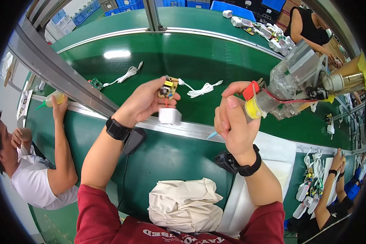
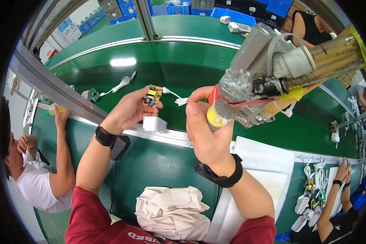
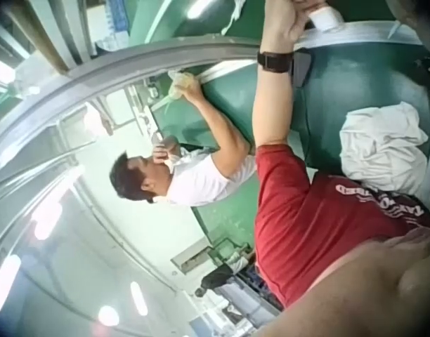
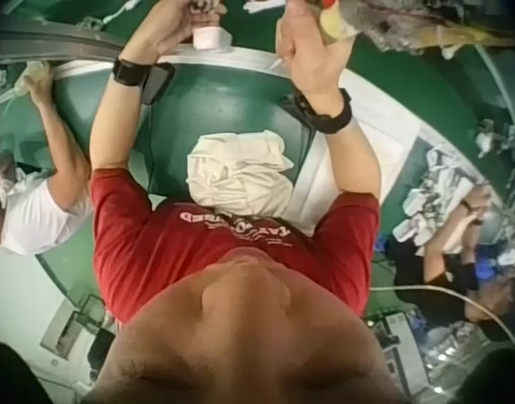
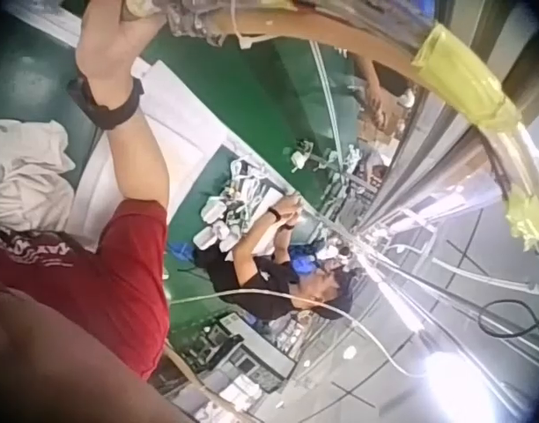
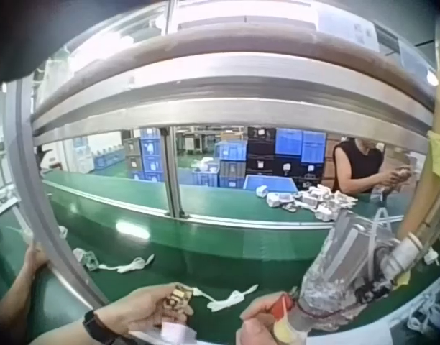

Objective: The person picks up a circuit board and a plastic housing, applies glue from a dispenser to the board, and presses the board into the housing. This process is repeated for several units, which are then placed back onto the conveyor belt.

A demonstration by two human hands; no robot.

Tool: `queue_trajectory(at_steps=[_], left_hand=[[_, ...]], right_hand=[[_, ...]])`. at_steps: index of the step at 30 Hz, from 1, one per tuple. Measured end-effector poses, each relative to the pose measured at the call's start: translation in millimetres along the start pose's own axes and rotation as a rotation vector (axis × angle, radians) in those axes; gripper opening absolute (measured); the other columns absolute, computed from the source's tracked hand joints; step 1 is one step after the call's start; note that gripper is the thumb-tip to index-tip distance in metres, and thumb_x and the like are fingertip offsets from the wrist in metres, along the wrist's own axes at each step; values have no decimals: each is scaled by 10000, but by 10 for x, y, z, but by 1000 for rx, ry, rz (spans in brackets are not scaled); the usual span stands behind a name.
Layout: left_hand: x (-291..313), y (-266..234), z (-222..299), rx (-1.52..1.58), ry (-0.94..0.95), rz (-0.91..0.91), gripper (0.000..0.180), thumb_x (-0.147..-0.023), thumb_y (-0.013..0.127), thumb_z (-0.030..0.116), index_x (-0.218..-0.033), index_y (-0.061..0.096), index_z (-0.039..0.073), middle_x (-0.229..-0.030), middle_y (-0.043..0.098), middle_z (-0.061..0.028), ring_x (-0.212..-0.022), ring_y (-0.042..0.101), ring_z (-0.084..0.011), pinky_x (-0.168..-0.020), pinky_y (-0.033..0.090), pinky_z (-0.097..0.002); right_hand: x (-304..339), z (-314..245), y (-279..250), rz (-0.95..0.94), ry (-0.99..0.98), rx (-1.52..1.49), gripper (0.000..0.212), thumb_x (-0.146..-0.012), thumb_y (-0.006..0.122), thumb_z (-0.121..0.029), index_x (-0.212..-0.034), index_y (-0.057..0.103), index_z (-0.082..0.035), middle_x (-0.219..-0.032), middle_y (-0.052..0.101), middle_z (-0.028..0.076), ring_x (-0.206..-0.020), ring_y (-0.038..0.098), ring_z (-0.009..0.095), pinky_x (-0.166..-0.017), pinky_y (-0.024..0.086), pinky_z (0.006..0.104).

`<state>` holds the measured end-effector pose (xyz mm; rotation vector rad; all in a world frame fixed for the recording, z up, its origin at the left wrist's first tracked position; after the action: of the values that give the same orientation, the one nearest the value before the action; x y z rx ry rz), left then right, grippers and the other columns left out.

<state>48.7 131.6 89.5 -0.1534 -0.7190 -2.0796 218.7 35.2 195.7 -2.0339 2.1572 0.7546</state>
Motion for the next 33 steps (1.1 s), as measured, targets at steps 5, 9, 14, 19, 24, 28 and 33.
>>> queue_trajectory(at_steps=[5, 9, 14, 19, 24, 28, 33], left_hand=[[68, 315, -565, 246, -160, -113, 377, -1014, 356, 311, -1217, 503, 30, -1073, 614, -159, -936, 645, -229, -801, 550, -331], [225, 701, -896, 181, -235, -140, 313, -1000, 397, 200, -1253, 461, 26, -1105, 597, -128, -982, 636, -221, -816, 543, -321], [193, 943, -1169, 48, -68, -340, 330, -957, 474, 58, -1282, 425, 21, -1121, 579, -92, -1024, 610, -173, -852, 507, -291], [137, 808, -1200, 18, 48, -400, 384, -923, 526, -8, -1290, 414, 19, -1123, 571, -67, -1028, 574, -117, -874, 470, -257], [125, 667, -1179, 8, 92, -397, 389, -920, 543, -3, -1288, 422, 22, -1112, 568, -50, -1006, 556, -96, -855, 471, -248], [117, 573, -1098, 17, 135, -343, 387, -918, 551, 0, -1287, 434, 22, -1103, 567, -44, -989, 546, -87, -841, 467, -244], [102, 549, -1130, 37, 138, -360, 388, -915, 548, -8, -1287, 443, 23, -1089, 566, -36, -975, 541, -81, -834, 461, -241]], right_hand=[[-55, -45, -84, 75, 26, 17, 165, -963, 444, -168, -1040, 429, -23, -521, 344, -9, -353, 270, 52, -333, 228, 219], [-102, -129, -130, 119, 42, 22, 175, -971, 427, -178, -1048, 440, -22, -526, 344, -11, -346, 270, 54, -324, 222, 222], [-164, -35, -148, 126, 17, 49, 200, -977, 417, -207, -1056, 441, -25, -521, 346, -11, -340, 275, 55, -317, 214, 222], [-189, 245, -84, 91, 48, 85, 214, -975, 423, -223, -1061, 423, -26, -512, 341, -7, -336, 275, 59, -314, 209, 225], [-188, 400, 1, 67, 72, 6, 190, -968, 450, -234, -1017, 382, -62, -495, 335, 5, -324, 270, 72, -308, 209, 235], [-178, 487, 55, 63, 88, -47, 193, -949, 489, -213, -973, 355, -76, -501, 348, 6, -333, 281, 69, -318, 226, 232], [-142, 569, 79, 45, 98, -55, 200, -946, 499, -217, -943, 343, -93, -495, 352, 11, -333, 286, 74, -320, 230, 233]])
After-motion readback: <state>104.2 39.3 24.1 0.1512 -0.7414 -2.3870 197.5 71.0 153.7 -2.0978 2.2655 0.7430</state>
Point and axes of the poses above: each hand's wrist, its own x-axis away from the middle knuckle, its own y-axis out of the palm, z = x × y, the point moved 9 cm from there along -x, towards the middle knuckle
